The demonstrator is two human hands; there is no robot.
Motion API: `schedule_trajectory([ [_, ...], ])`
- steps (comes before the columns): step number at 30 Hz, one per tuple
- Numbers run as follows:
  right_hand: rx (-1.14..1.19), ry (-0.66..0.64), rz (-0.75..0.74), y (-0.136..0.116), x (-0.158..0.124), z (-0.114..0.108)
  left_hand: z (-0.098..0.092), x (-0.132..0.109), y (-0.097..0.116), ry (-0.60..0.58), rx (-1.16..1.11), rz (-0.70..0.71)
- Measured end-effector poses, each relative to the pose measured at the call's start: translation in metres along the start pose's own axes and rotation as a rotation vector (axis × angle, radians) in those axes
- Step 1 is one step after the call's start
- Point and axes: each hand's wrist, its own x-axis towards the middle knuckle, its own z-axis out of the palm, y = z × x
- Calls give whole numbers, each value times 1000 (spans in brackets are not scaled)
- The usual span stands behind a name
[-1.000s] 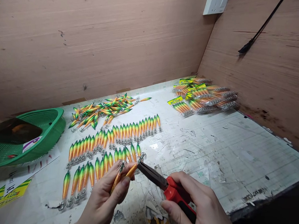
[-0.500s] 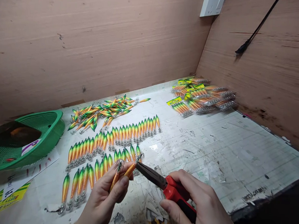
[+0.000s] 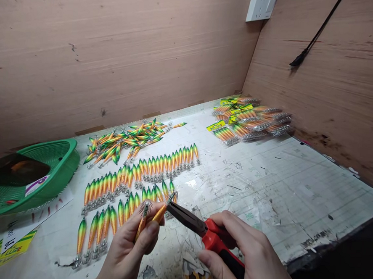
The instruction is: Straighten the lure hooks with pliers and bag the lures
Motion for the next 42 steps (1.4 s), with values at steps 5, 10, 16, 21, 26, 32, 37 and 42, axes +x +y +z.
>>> schedule_trajectory([
  [5, 1, 2, -3, 4, -3, 1, 4, 6, 12, -34, 76, 239],
  [10, -28, -1, -19, 3, -3, -1, 0, 12, 24, -170, 164, 409],
  [16, 70, 57, 69, -1, -4, 4, -3, 14, 29, -209, 221, 447],
  [21, 99, 72, 80, 4, -7, 8, -4, 16, 30, -233, 241, 460],
  [26, 114, 82, 97, 7, -11, 9, -4, 17, 31, -258, 189, 369],
  [32, 142, 72, 209, 3, -7, 7, 1, 14, 18, -289, -366, -127],
  [37, 290, -19, 281, 6, 0, 9, 8, 20, 16, -338, -741, -331],
  [42, 263, -16, 338, 25, -4, 13, -1, 28, 31, -199, -785, -308],
])
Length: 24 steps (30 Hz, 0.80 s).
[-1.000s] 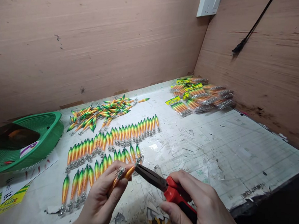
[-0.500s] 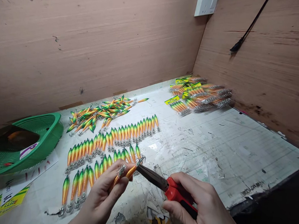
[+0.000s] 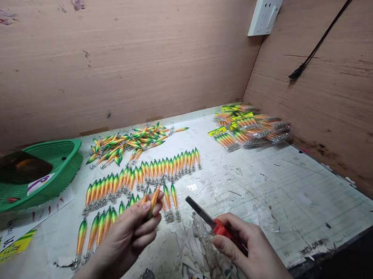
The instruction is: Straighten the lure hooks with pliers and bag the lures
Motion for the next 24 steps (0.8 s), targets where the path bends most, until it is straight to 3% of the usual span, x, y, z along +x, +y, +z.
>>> schedule_trajectory([
  [5, -745, 263, -235, 34, 6, -14, -5, -7, 10, 95, 139, 40],
  [8, -908, 322, -292, 45, 7, -19, -7, -7, 9, 95, 164, -18],
  [16, -929, 319, -350, 50, 1, -20, -8, -2, -4, 61, 252, -68],
  [21, -534, 307, -202, 32, -10, -4, -6, -2, -8, -21, 248, -79],
  [24, -361, 258, -224, 17, -17, 6, -4, 0, -10, -26, 267, -81],
])
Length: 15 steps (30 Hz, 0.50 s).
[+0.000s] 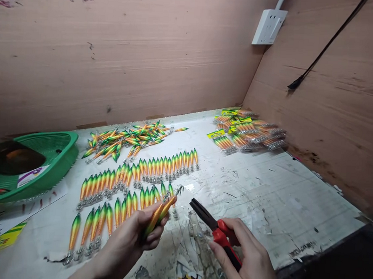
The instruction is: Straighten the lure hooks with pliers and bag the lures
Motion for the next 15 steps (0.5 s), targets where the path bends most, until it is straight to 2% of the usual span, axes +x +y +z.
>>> schedule_trajectory([
  [5, 102, -61, -76, -19, -3, 1, -1, 0, -8, 38, 46, 31],
  [7, 151, -90, -36, -22, -5, 4, -3, -2, -10, 63, 73, 27],
  [9, 169, -55, 43, -22, -7, 7, -5, -5, -5, 84, 170, 42],
  [11, 133, 36, 89, -14, -9, 9, -10, -6, 7, 123, 380, 125],
  [13, 52, 123, 70, 0, -11, 12, -15, 0, 23, 153, 669, 271],
  [15, -37, 211, 32, 16, -12, 15, -19, 16, 37, 97, 988, 404],
])
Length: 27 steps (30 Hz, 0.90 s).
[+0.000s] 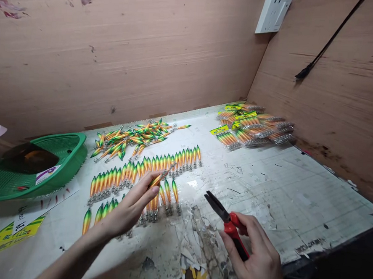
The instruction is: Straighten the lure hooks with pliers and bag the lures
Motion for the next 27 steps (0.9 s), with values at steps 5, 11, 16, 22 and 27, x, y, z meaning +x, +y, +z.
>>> schedule_trajectory([
  [5, -13, 162, -79, 26, -2, 8, 10, 59, -16, -342, 619, 344],
  [11, 43, 186, 9, 26, -3, 6, 18, 87, -19, -517, 806, 464],
  [16, 129, 170, 138, 28, -3, 4, 3, 82, -18, -542, 872, 486],
  [22, 148, 169, 155, 39, -4, 5, 0, 82, -21, -414, 748, 545],
  [27, 116, 180, 69, 46, -2, 5, 5, 89, -24, -398, 673, 665],
])
